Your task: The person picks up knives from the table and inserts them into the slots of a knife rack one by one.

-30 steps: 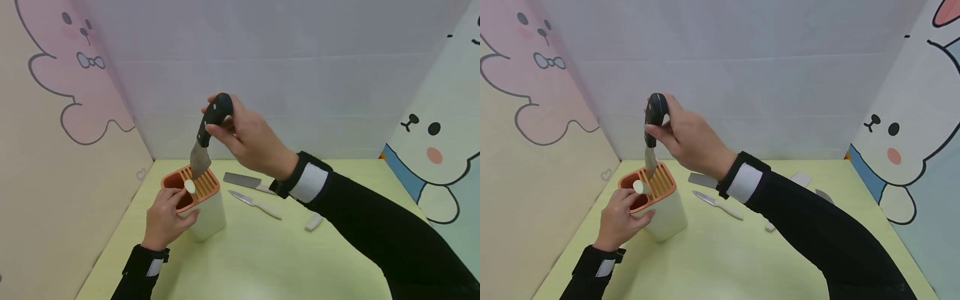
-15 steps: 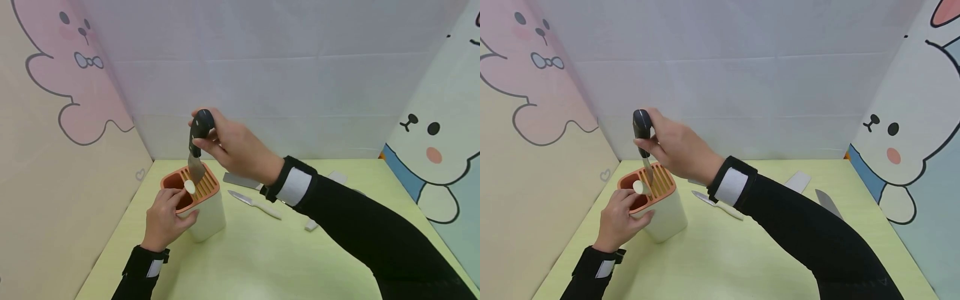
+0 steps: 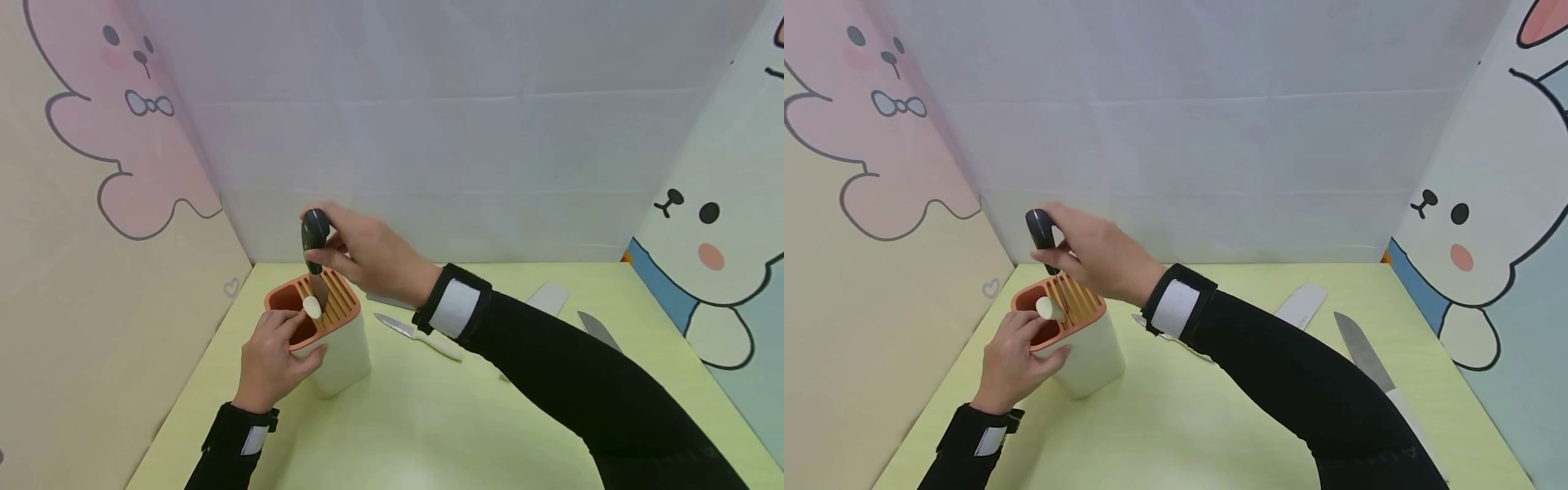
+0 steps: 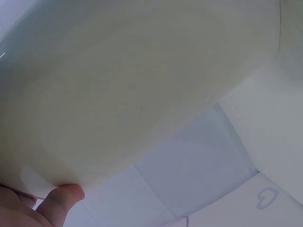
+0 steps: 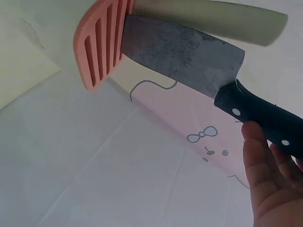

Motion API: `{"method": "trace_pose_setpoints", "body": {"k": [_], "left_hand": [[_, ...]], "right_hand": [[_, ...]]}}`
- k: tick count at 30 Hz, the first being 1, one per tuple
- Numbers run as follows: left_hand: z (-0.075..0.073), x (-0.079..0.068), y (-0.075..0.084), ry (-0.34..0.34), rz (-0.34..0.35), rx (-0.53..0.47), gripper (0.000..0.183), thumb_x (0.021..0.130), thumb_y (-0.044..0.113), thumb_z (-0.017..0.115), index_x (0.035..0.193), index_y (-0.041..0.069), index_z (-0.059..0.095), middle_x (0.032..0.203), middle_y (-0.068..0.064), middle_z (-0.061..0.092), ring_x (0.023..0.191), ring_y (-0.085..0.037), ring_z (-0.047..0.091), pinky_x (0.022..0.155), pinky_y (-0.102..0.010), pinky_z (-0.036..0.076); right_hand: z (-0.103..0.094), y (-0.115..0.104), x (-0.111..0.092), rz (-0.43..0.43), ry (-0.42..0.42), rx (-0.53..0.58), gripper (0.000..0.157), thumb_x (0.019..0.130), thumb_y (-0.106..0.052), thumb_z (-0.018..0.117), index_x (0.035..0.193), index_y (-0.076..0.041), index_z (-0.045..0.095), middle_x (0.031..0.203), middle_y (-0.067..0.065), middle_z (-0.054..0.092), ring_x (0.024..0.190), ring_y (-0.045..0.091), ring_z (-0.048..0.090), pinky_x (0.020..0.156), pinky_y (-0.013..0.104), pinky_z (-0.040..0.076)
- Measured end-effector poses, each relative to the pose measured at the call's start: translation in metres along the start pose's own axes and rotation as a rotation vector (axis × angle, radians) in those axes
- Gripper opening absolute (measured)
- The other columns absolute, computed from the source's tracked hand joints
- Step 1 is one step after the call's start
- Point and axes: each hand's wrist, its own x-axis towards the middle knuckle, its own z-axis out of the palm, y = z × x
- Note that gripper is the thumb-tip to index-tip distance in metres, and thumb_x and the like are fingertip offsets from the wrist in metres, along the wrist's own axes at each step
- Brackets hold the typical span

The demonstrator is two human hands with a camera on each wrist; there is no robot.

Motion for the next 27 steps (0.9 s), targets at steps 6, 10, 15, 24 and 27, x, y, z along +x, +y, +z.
{"method": "trace_pose_setpoints", "body": {"k": [6,10,15,24,27], "left_hand": [[-0.002,0.0,0.001,0.001,0.001,0.0,0.058,0.068,0.04,0.073,0.112,0.003,0.066,0.1,-0.01,0.06,0.095,-0.025,0.052,0.06,-0.044,0.057],[-0.003,0.0,0.003,-0.002,-0.001,0.003,0.058,0.069,0.04,0.072,0.112,0.003,0.066,0.099,-0.009,0.06,0.095,-0.025,0.052,0.06,-0.043,0.057],[-0.004,0.001,0.004,0.004,-0.001,0.001,0.058,0.068,0.04,0.072,0.112,0.003,0.066,0.099,-0.009,0.06,0.095,-0.025,0.052,0.059,-0.043,0.056],[-0.005,-0.001,0.006,0.0,-0.004,0.001,0.056,0.068,0.04,0.073,0.111,0.004,0.066,0.099,-0.009,0.06,0.095,-0.025,0.052,0.06,-0.042,0.057],[-0.006,-0.001,0.006,-0.002,-0.008,0.001,0.055,0.069,0.04,0.073,0.111,0.004,0.066,0.099,-0.009,0.059,0.095,-0.024,0.052,0.059,-0.042,0.057]], "right_hand": [[0.008,0.003,0.001,-0.043,-0.041,-0.035,0.039,0.091,-0.023,0.063,0.122,-0.008,0.045,0.098,-0.003,0.056,0.081,0.003,0.055,0.069,0.017,0.048],[0.011,0.004,0.001,-0.037,-0.051,-0.037,0.04,0.09,-0.021,0.064,0.121,-0.007,0.045,0.097,-0.002,0.056,0.077,0.005,0.053,0.067,0.017,0.047],[0.017,0.006,0.001,-0.038,-0.054,-0.005,0.039,0.089,-0.016,0.064,0.121,-0.004,0.045,0.098,0.001,0.056,0.075,0.006,0.054,0.067,0.016,0.048],[0.024,0.009,-0.002,-0.044,-0.049,0.051,0.049,0.089,-0.015,0.065,0.13,-0.009,0.04,0.105,0.005,0.06,0.07,0.004,0.056,0.064,0.017,0.049],[0.026,0.01,-0.002,-0.038,-0.042,0.074,0.045,0.087,-0.015,0.067,0.126,-0.012,0.045,0.103,0.003,0.061,0.067,0.003,0.056,0.063,0.019,0.049]]}}
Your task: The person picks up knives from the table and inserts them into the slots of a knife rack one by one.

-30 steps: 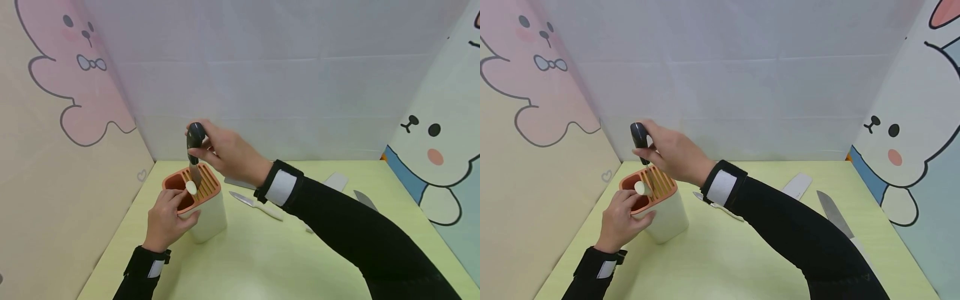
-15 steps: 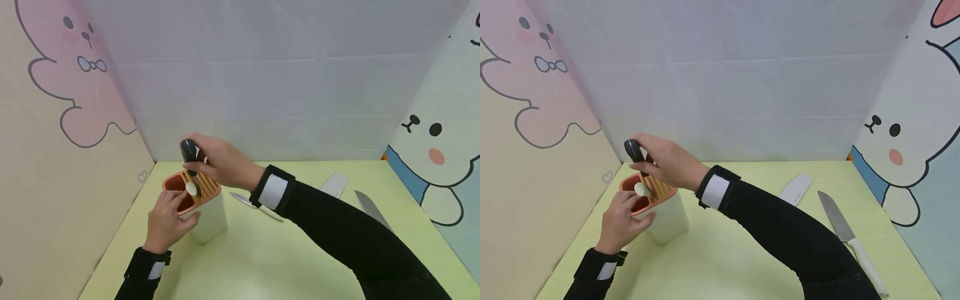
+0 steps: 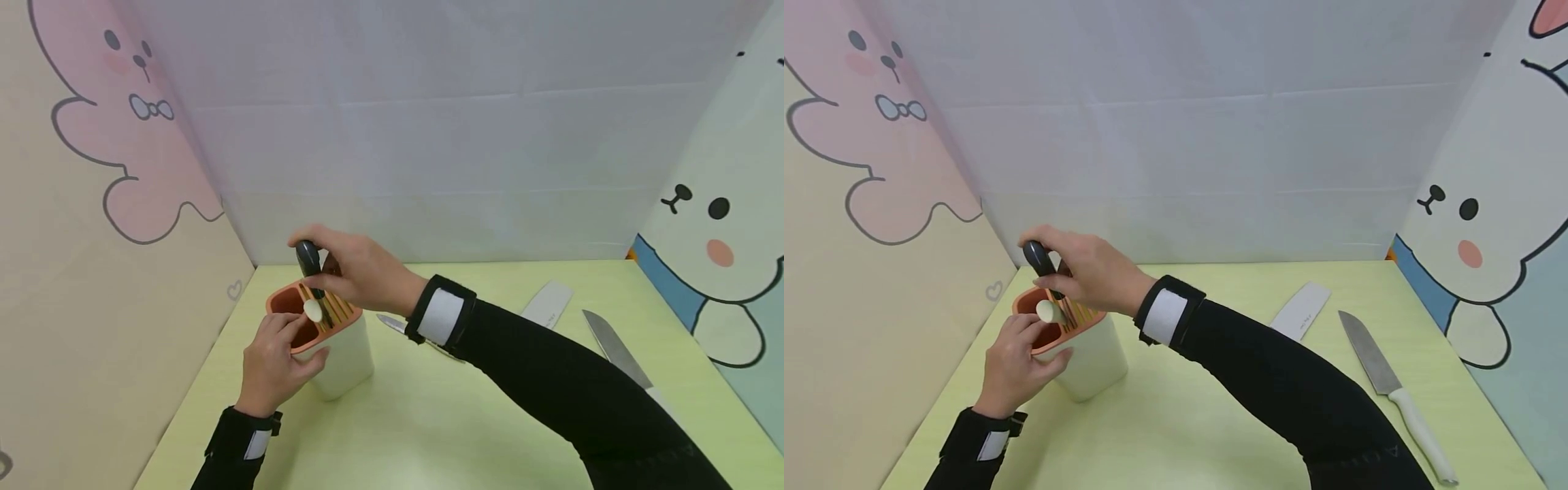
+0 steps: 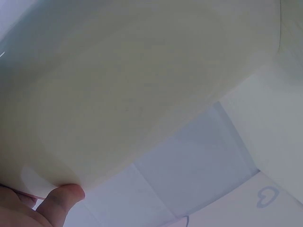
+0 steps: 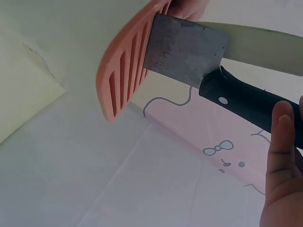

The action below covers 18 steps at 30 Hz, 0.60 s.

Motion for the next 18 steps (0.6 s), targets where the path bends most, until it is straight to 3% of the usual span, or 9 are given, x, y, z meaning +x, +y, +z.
{"method": "trace_pose_setpoints", "body": {"k": [5,18], "left_hand": [[-0.001,0.0,0.002,0.001,-0.005,0.003,0.055,0.068,0.04,0.073,0.11,0.004,0.067,0.098,-0.008,0.06,0.094,-0.024,0.052,0.058,-0.041,0.056],[-0.001,0.001,0.004,0.007,0.0,0.013,0.056,0.069,0.04,0.072,0.11,0.004,0.066,0.098,-0.009,0.06,0.094,-0.025,0.052,0.059,-0.042,0.057]], "right_hand": [[0.002,0.002,-0.001,0.025,-0.027,-0.003,0.042,0.084,-0.012,0.07,0.12,-0.013,0.05,0.103,0.0,0.062,0.068,0.001,0.058,0.065,0.018,0.05],[0.012,0.011,-0.004,0.067,-0.038,-0.086,0.04,0.089,-0.012,0.065,0.125,-0.012,0.047,0.11,0.004,0.064,0.083,0.008,0.061,0.072,0.018,0.051]]}}
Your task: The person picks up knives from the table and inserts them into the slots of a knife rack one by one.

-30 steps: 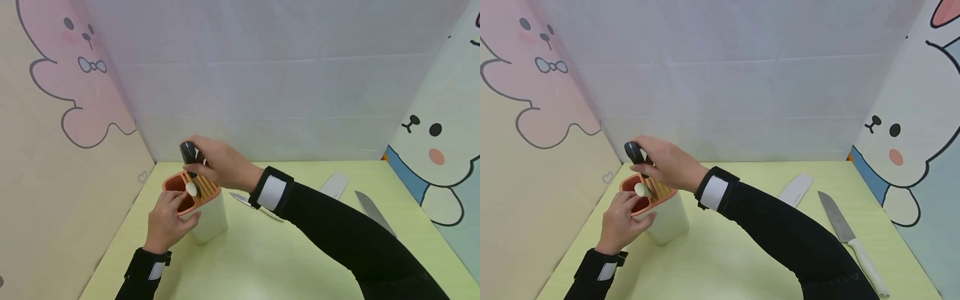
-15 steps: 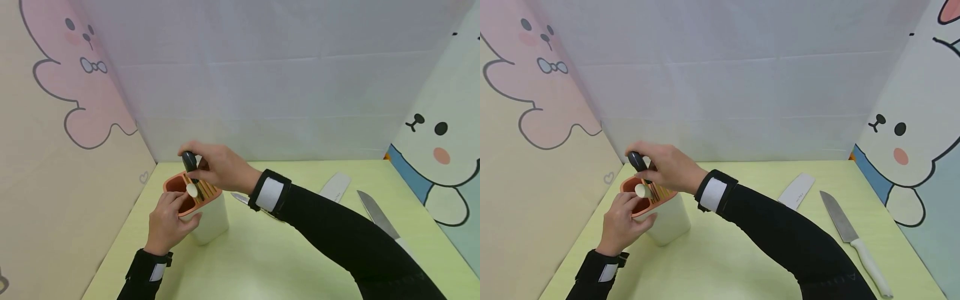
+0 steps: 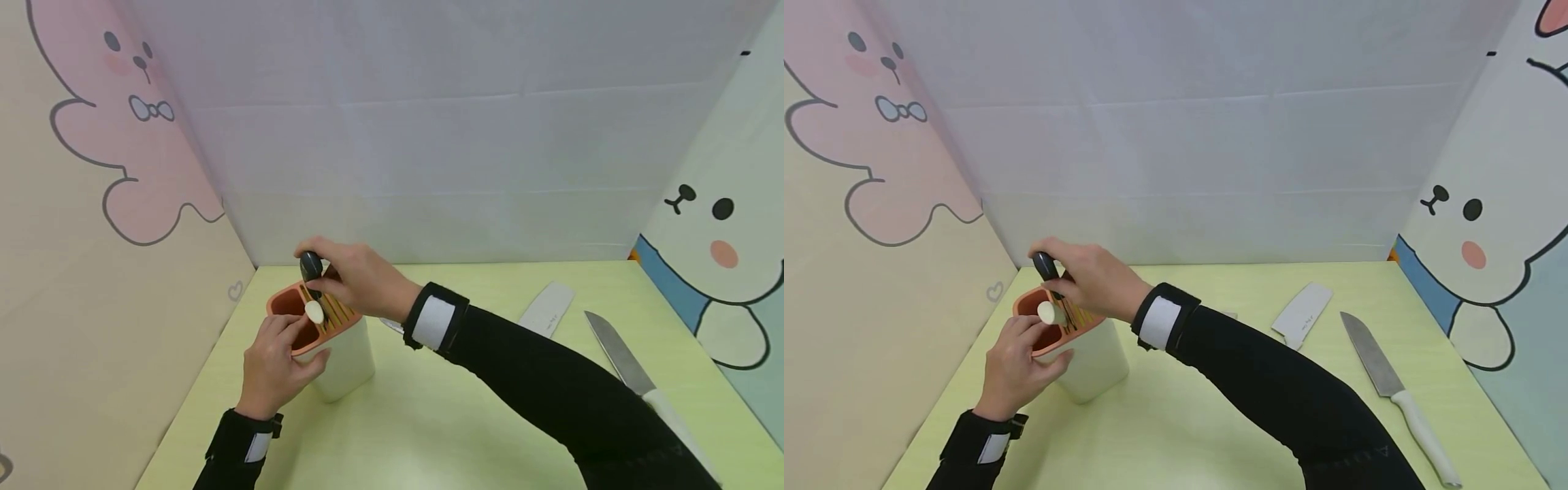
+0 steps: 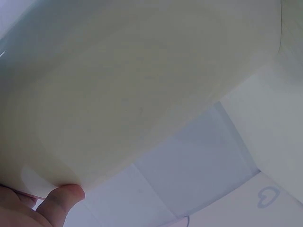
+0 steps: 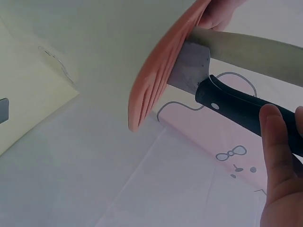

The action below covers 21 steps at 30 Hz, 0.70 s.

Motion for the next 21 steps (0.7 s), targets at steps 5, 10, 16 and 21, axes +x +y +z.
{"method": "trace_pose_setpoints", "body": {"k": [5,10,16,21], "left_hand": [[0.002,0.0,0.002,0.009,0.004,0.001,0.056,0.068,0.04,0.072,0.11,0.004,0.067,0.099,-0.009,0.06,0.095,-0.025,0.052,0.058,-0.042,0.056],[0.002,0.0,0.002,0.004,0.002,-0.002,0.056,0.068,0.039,0.072,0.111,0.004,0.066,0.099,-0.009,0.06,0.095,-0.025,0.052,0.058,-0.041,0.056],[0.002,0.0,0.002,0.001,0.001,-0.005,0.055,0.068,0.039,0.072,0.11,0.003,0.067,0.099,-0.009,0.06,0.094,-0.025,0.052,0.059,-0.042,0.056],[0.001,0.0,0.001,0.007,0.005,-0.007,0.055,0.068,0.039,0.072,0.11,0.003,0.066,0.099,-0.009,0.061,0.094,-0.025,0.052,0.059,-0.042,0.056]], "right_hand": [[0.005,0.003,-0.005,0.02,-0.012,-0.014,0.04,0.088,-0.013,0.066,0.123,-0.012,0.048,0.106,0.001,0.065,0.081,0.006,0.061,0.071,0.017,0.05],[0.01,0.004,-0.009,0.015,-0.013,-0.023,0.04,0.087,-0.013,0.067,0.123,-0.011,0.048,0.106,0.001,0.065,0.083,0.006,0.06,0.074,0.018,0.05],[0.015,0.006,-0.012,0.008,-0.029,-0.021,0.041,0.087,-0.012,0.066,0.124,-0.01,0.048,0.109,0.001,0.064,0.087,0.007,0.059,0.077,0.019,0.05],[0.015,0.007,-0.013,0.016,-0.045,-0.016,0.047,0.088,-0.009,0.065,0.13,-0.009,0.045,0.11,0.001,0.063,0.088,0.007,0.058,0.075,0.019,0.049]]}}
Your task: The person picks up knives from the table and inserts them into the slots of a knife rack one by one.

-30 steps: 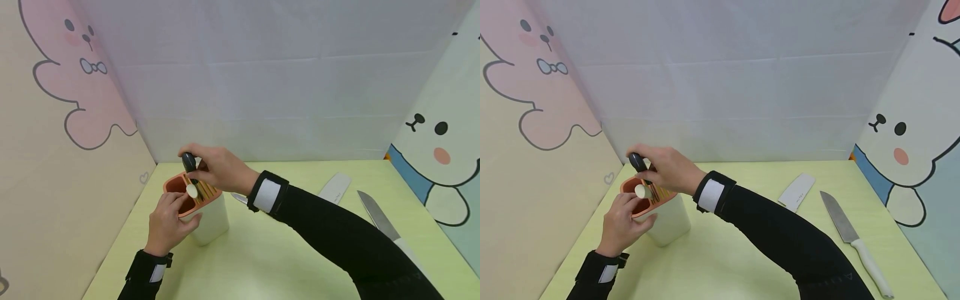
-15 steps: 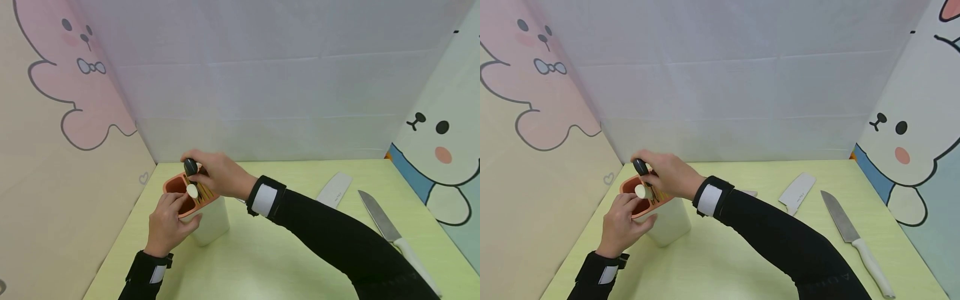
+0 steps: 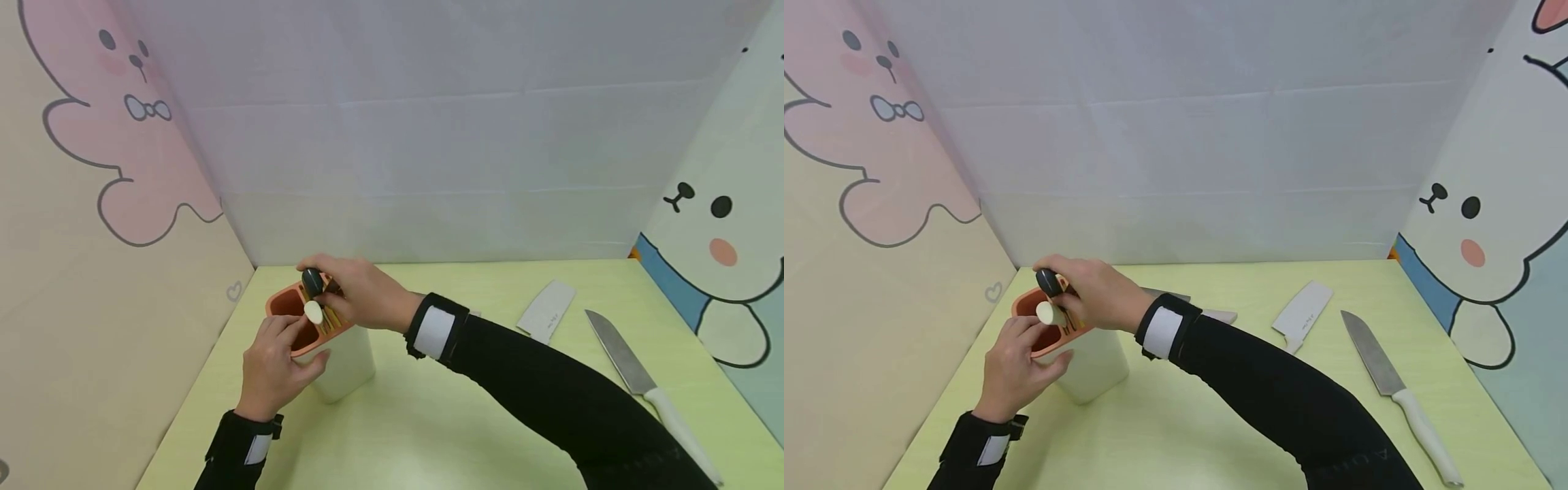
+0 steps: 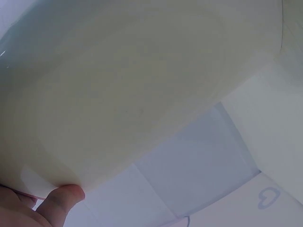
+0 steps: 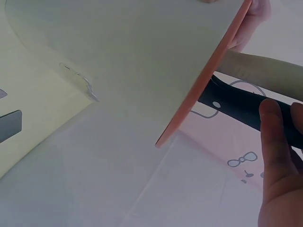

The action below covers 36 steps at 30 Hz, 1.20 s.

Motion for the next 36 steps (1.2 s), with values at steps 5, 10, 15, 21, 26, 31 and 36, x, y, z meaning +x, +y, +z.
{"method": "trace_pose_setpoints", "body": {"k": [5,10,15,21,26,31,36], "left_hand": [[-0.001,0.0,-0.001,0.001,-0.001,0.0,0.055,0.068,0.039,0.073,0.11,0.003,0.067,0.099,-0.01,0.061,0.094,-0.025,0.052,0.06,-0.042,0.056],[0.0,-0.001,-0.002,0.005,-0.004,-0.002,0.054,0.068,0.038,0.073,0.108,0.003,0.067,0.098,-0.009,0.061,0.094,-0.024,0.052,0.059,-0.042,0.056],[0.0,-0.002,-0.002,0.006,-0.011,0.0,0.054,0.068,0.039,0.073,0.108,0.004,0.067,0.098,-0.009,0.061,0.095,-0.024,0.052,0.058,-0.042,0.056],[0.001,-0.003,-0.004,0.0,-0.02,0.0,0.055,0.068,0.039,0.073,0.11,0.004,0.067,0.098,-0.009,0.061,0.096,-0.024,0.052,0.06,-0.043,0.057],[0.002,-0.002,-0.004,-0.009,-0.02,-0.003,0.057,0.068,0.04,0.073,0.112,0.003,0.066,0.099,-0.009,0.06,0.096,-0.025,0.052,0.062,-0.044,0.057],[0.004,-0.001,-0.005,-0.004,-0.015,-0.006,0.058,0.068,0.04,0.073,0.113,0.003,0.066,0.099,-0.009,0.06,0.096,-0.024,0.052,0.061,-0.043,0.057],[0.004,0.001,-0.005,0.0,-0.003,-0.008,0.058,0.067,0.039,0.073,0.112,0.002,0.066,0.099,-0.009,0.06,0.094,-0.024,0.052,0.059,-0.043,0.057]], "right_hand": [[0.001,0.001,0.0,0.02,-0.027,0.007,0.052,0.089,-0.007,0.062,0.136,-0.009,0.041,0.112,0.001,0.062,0.082,0.008,0.055,0.069,0.018,0.047],[0.003,0.002,0.0,0.038,-0.042,0.029,0.053,0.089,-0.006,0.06,0.137,-0.008,0.039,0.108,0.001,0.061,0.076,0.008,0.053,0.065,0.018,0.046],[0.003,0.004,-0.003,0.067,-0.048,0.026,0.054,0.09,-0.007,0.058,0.139,-0.007,0.037,0.115,0.002,0.06,0.081,0.006,0.054,0.07,0.018,0.047],[-0.003,0.011,-0.012,0.154,-0.07,0.075,0.054,0.092,-0.004,0.052,0.142,-0.008,0.034,0.126,0.005,0.057,0.085,0.004,0.057,0.07,0.016,0.049],[-0.019,0.021,-0.026,0.235,-0.039,0.106,0.049,0.096,-0.004,0.045,0.143,-0.011,0.033,0.125,0.006,0.057,0.085,0.003,0.059,0.067,0.021,0.051],[-0.038,0.038,-0.049,0.308,0.018,0.086,0.048,0.096,-0.008,0.045,0.143,-0.014,0.034,0.121,0.002,0.059,0.084,0.0,0.059,0.066,0.024,0.052],[-0.052,0.056,-0.075,0.397,0.05,0.053,0.05,0.095,-0.014,0.051,0.143,-0.017,0.034,0.117,-0.001,0.059,0.089,0.004,0.06,0.07,0.028,0.053]]}}
